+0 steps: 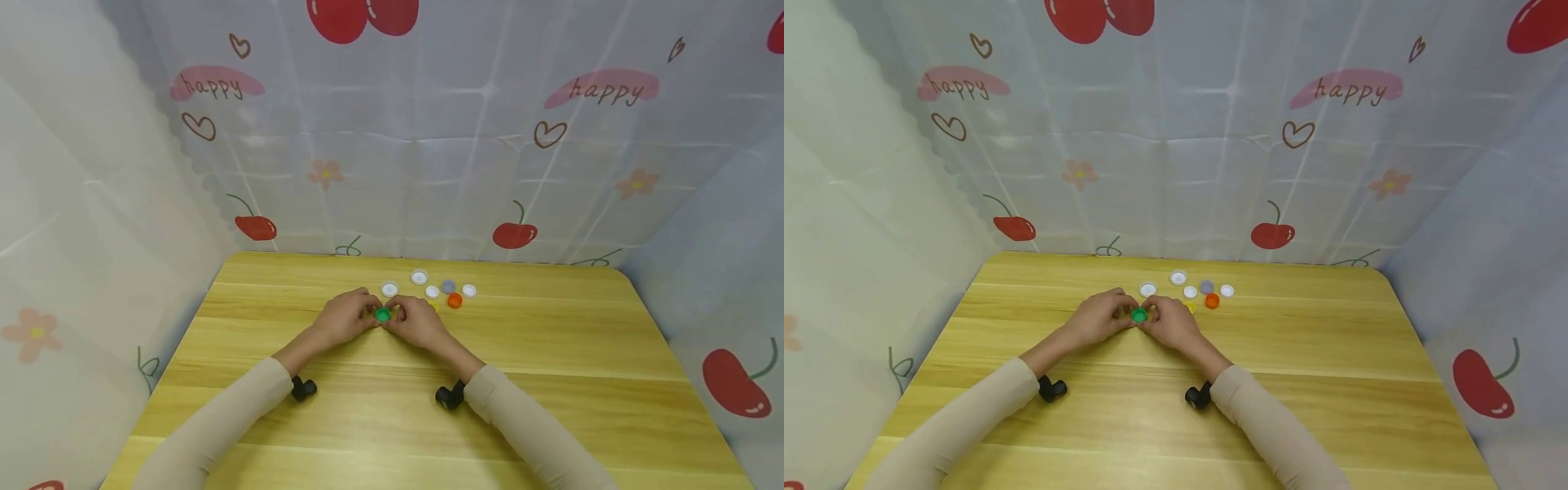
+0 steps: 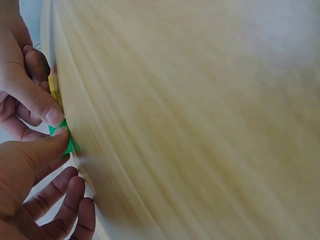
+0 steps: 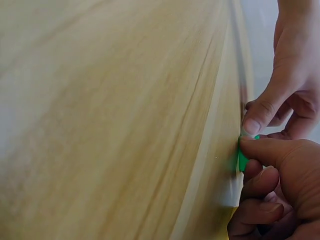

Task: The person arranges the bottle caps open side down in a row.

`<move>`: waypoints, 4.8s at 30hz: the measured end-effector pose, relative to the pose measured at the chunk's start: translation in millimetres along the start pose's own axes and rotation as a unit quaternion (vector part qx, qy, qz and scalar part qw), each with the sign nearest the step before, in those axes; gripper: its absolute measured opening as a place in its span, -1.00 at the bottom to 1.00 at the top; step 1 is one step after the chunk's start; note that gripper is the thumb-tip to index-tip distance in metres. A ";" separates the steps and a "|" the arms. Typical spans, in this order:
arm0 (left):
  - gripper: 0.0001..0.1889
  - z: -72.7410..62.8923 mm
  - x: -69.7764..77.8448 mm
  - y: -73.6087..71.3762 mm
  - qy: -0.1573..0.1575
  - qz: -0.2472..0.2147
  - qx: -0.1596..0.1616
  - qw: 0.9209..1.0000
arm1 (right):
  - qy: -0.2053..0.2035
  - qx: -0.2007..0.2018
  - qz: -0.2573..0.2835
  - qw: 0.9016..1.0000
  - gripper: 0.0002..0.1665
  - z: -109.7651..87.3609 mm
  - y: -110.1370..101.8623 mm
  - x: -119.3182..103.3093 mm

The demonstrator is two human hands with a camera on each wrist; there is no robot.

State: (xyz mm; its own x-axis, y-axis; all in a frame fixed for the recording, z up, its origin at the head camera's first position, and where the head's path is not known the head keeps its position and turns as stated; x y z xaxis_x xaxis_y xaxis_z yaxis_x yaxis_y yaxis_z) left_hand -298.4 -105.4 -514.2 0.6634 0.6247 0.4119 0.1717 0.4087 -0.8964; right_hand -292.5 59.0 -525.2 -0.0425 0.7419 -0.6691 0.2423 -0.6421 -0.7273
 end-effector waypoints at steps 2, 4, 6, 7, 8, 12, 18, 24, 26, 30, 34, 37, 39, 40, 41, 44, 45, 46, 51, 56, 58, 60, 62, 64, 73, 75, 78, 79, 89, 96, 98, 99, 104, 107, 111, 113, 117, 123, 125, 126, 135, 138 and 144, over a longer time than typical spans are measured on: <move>-0.75 0.2 0.5 -0.1 -0.002 0.005 -0.001 1.000 | -0.006 0.001 0.000 1.000 -0.68 0.2 -0.8 -0.9; -0.75 0.9 1.6 -1.0 -0.004 0.007 -0.002 1.000 | -0.012 0.004 0.002 1.000 -0.68 0.1 -2.5 -2.0; -0.74 1.1 3.6 -2.7 -0.005 0.007 -0.003 1.000 | -0.018 0.007 0.004 1.000 -0.68 -0.4 -4.9 -3.1; -0.73 1.1 4.9 -3.6 -0.005 0.006 -0.004 1.000 | -0.021 0.008 0.008 1.000 -0.68 -1.1 -6.3 -3.4; -0.72 1.0 6.4 -4.7 -0.004 0.004 -0.005 1.000 | -0.022 0.008 0.012 1.000 -0.68 -2.1 -7.7 -3.4; -0.72 -1.2 12.9 -8.7 0.000 -0.001 -0.003 1.000 | -0.031 0.002 0.042 0.999 -0.68 -7.9 -13.5 -2.6; -0.73 -5.6 21.6 -14.0 0.012 -0.018 0.021 1.000 | -0.055 -0.008 0.106 0.993 -0.70 -17.8 -24.3 2.2; -0.72 -8.2 33.3 -21.5 0.037 -0.087 0.070 0.993 | -0.083 0.003 0.155 0.984 -0.67 -31.9 -43.5 6.8; -0.73 -8.5 39.8 -24.1 0.053 -0.121 0.089 0.987 | -0.093 0.008 0.172 0.981 -0.68 -37.5 -49.8 8.0; -0.74 -9.0 54.2 -28.0 0.089 -0.169 0.122 0.974 | -0.109 0.020 0.202 0.973 -0.69 -49.6 -59.2 10.8; -0.75 -10.0 66.7 -28.8 0.111 -0.201 0.143 0.963 | -0.118 0.019 0.238 0.964 -0.70 -60.9 -64.1 13.6; -0.75 -11.3 73.6 -29.6 0.118 -0.223 0.156 0.955 | -0.125 0.013 0.260 0.957 -0.71 -68.2 -67.0 13.4; -0.75 -11.7 78.0 -30.2 0.122 -0.235 0.162 0.951 | -0.128 0.009 0.271 0.954 -0.71 -73.1 -69.5 12.4; -0.75 -11.7 80.3 -30.3 0.124 -0.240 0.164 0.949 | -0.128 0.007 0.275 0.953 -0.71 -75.2 -70.8 12.4; -0.75 -11.6 82.3 -30.1 0.127 -0.244 0.166 0.947 | -0.129 0.007 0.278 0.952 -0.71 -77.1 -72.2 12.4; -0.75 -10.8 86.9 -29.3 0.132 -0.251 0.172 0.944 | -0.134 0.010 0.281 0.950 -0.70 -81.0 -75.6 13.1; -0.75 -10.6 87.6 -28.8 0.131 -0.251 0.173 0.943 | -0.137 0.011 0.282 0.950 -0.70 -81.4 -76.3 13.4; -0.74 -10.4 87.8 -28.3 0.131 -0.251 0.175 0.943 | -0.138 0.012 0.282 0.949 -0.69 -81.6 -76.5 14.1; -0.74 -9.5 88.4 -26.0 0.130 -0.246 0.179 0.944 | -0.138 0.012 0.284 0.949 -0.67 -82.3 -77.7 15.3; -0.73 -9.0 88.5 -23.9 0.130 -0.252 0.174 0.943 | -0.138 0.016 0.275 0.951 -0.67 -83.7 -78.4 16.2; -0.74 -8.5 86.6 -22.0 0.115 -0.272 0.164 0.941 | -0.143 0.018 0.272 0.951 -0.67 -84.1 -78.6 16.2; -0.76 -7.4 83.8 -19.4 0.092 -0.308 0.149 0.935 | -0.148 0.020 0.272 0.951 -0.66 -84.3 -78.5 16.7; -0.77 -6.2 80.5 -15.9 0.065 -0.361 0.131 0.921 | -0.153 0.020 0.271 0.950 -0.67 -84.6 -78.0 16.8; -0.76 -5.0 77.6 -11.6 0.034 -0.417 0.108 0.902 | -0.155 0.022 0.269 0.950 -0.67 -84.6 -77.5 17.4; -0.73 -2.0 72.1 3.2 -0.055 -0.524 0.029 0.850 | -0.160 0.031 0.258 0.952 -0.66 -86.6 -77.1 19.2; -0.75 -1.7 72.0 4.6 -0.060 -0.535 0.020 0.842 | -0.161 0.029 0.256 0.953 -0.65 -86.9 -77.1 19.5; -0.79 -1.5 71.8 5.9 -0.060 -0.541 0.014 0.839 | -0.161 0.025 0.254 0.953 -0.64 -87.1 -76.2 20.7; -0.80 -1.4 71.9 6.1 -0.059 -0.541 0.013 0.839 | -0.163 0.024 0.253 0.953 -0.64 -87.2 -75.9 21.2; -0.83 -1.7 74.6 6.1 -0.057 -0.529 0.018 0.847 | -0.166 0.026 0.252 0.953 -0.65 -86.2 -73.6 25.4; -0.79 -2.9 74.8 6.1 -0.054 -0.522 0.021 0.851 | -0.165 0.022 0.253 0.953 -0.64 -86.4 -72.2 25.5; -0.78 -2.9 74.7 5.6 -0.049 -0.519 0.026 0.853 | -0.161 0.021 0.252 0.954 -0.63 -86.5 -72.0 25.8; -0.78 -2.9 74.8 5.1 -0.045 -0.515 0.029 0.855 | -0.158 0.020 0.253 0.954 -0.63 -86.6 -71.7 25.8; -0.78 -2.8 74.9 1.0 -0.009 -0.477 0.053 0.877 | -0.139 0.015 0.254 0.957 -0.63 -86.4 -70.5 26.9; -0.82 -3.7 74.0 -1.9 0.015 -0.433 0.071 0.899 | -0.125 0.005 0.254 0.959 -0.65 -86.4 -68.4 29.3; -0.90 -7.2 75.6 -5.7 0.047 -0.350 0.096 0.931 | -0.110 -0.026 0.258 0.960 -0.75 -84.3 -62.8 35.0; -0.93 -8.9 78.2 -6.7 0.067 -0.309 0.109 0.943 | -0.108 -0.043 0.264 0.958 -0.79 -82.0 -59.4 38.3; -0.94 -11.1 84.5 -6.6 0.108 -0.249 0.123 0.954 | -0.109 -0.072 0.275 0.953 -0.72 -78.5 -54.1 43.5; -0.92 -13.0 91.7 -7.5 0.166 -0.144 0.135 0.966 | -0.077 -0.148 0.306 0.937 -0.50 -76.2 -42.9 46.2; -0.91 -13.8 93.9 -8.8 0.182 -0.102 0.138 0.968 | -0.058 -0.190 0.330 0.923 -0.43 -76.6 -37.9 45.9; -0.90 -14.4 94.5 -9.0 0.189 -0.085 0.139 0.968 | -0.048 -0.210 0.344 0.914 -0.42 -77.2 -35.6 46.1; -0.89 -17.1 97.8 -7.7 0.234 -0.023 0.156 0.959 | -0.036 -0.273 0.398 0.875 -0.55 -79.1 -26.1 46.0; -0.89 -17.5 98.9 -8.3 0.244 -0.019 0.161 0.956 | -0.041 -0.277 0.404 0.871 -0.56 -78.3 -25.4 45.5; -0.88 -17.9 99.5 -8.6 0.246 -0.022 0.164 0.955 | -0.047 -0.278 0.411 0.867 -0.57 -77.2 -25.2 42.9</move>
State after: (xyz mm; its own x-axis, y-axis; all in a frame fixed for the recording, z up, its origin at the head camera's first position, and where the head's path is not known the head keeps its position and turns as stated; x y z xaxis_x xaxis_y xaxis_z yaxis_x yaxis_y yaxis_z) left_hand -220.8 -58.8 -468.4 0.9366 0.2472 0.2481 0.0231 0.6633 -0.7480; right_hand -225.6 121.9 -523.7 0.2936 0.0426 -0.9550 0.6564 -0.7352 0.1691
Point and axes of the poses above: each hand's wrist, its own z-axis towards the middle knuckle, its own y-axis out of the palm, x = y × z, the point moved 6 cm from there along z, towards the middle knuckle, and after that the axes turned 13 degrees about y, right-handed, at the moved point
